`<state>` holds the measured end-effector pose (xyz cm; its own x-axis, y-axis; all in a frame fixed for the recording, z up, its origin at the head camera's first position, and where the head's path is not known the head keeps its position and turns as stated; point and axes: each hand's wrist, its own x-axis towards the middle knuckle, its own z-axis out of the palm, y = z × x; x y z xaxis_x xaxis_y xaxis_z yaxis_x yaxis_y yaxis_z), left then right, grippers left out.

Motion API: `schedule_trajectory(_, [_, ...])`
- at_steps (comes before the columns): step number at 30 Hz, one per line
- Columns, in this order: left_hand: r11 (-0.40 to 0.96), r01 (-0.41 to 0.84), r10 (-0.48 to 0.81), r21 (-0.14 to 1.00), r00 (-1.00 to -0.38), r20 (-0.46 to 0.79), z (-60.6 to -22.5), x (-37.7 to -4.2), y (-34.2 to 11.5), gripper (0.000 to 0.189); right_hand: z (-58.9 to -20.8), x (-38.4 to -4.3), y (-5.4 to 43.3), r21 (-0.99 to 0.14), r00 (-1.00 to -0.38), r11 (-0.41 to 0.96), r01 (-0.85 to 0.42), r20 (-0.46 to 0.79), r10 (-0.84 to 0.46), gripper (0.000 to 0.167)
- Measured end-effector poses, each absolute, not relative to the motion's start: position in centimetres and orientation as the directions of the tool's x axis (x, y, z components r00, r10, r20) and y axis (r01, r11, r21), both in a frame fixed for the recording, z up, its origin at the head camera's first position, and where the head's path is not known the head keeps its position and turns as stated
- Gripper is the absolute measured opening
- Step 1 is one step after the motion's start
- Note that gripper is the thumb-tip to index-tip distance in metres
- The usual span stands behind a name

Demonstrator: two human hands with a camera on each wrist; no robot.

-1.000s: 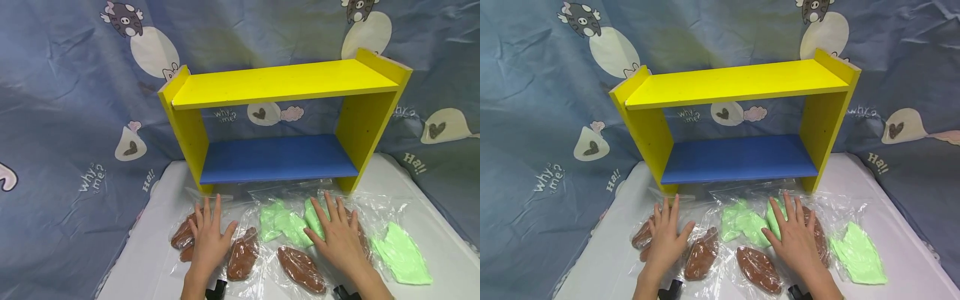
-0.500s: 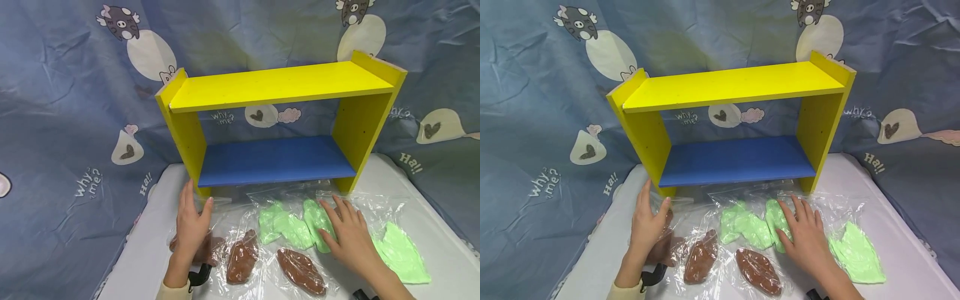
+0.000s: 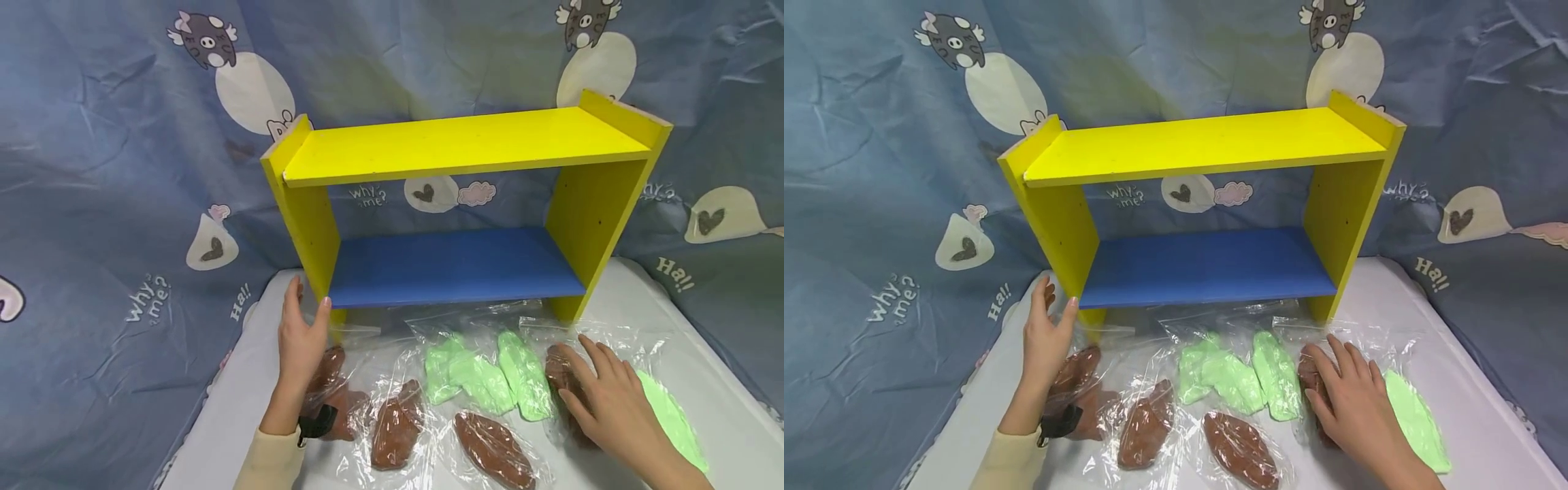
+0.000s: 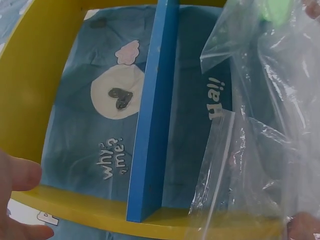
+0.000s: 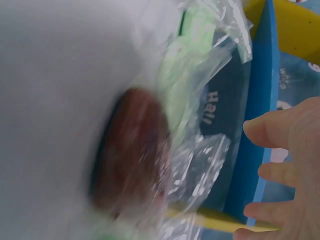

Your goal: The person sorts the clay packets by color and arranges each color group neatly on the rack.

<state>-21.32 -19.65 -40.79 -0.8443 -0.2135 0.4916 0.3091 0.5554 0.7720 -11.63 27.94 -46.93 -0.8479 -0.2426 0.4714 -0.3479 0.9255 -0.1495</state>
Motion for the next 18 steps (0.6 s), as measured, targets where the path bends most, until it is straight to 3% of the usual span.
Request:
schedule_trajectory(7, [0.48, 0.321, -0.219, 0.816, -0.857, 0.466, -40.0, -23.1, -20.5, 0.073, -47.5, -11.0, 30.4, -0.135, -0.863, 0.937, -0.324, 0.448, -0.234, 0.078])
schedule_trajectory(18, [0.369, 0.31, -0.22, 0.876, -0.887, 0.407, -39.6, -25.4, -19.7, 0.064, -49.9, -9.0, 34.5, -0.099, -0.935, 0.973, -0.207, 0.313, -0.167, 0.074])
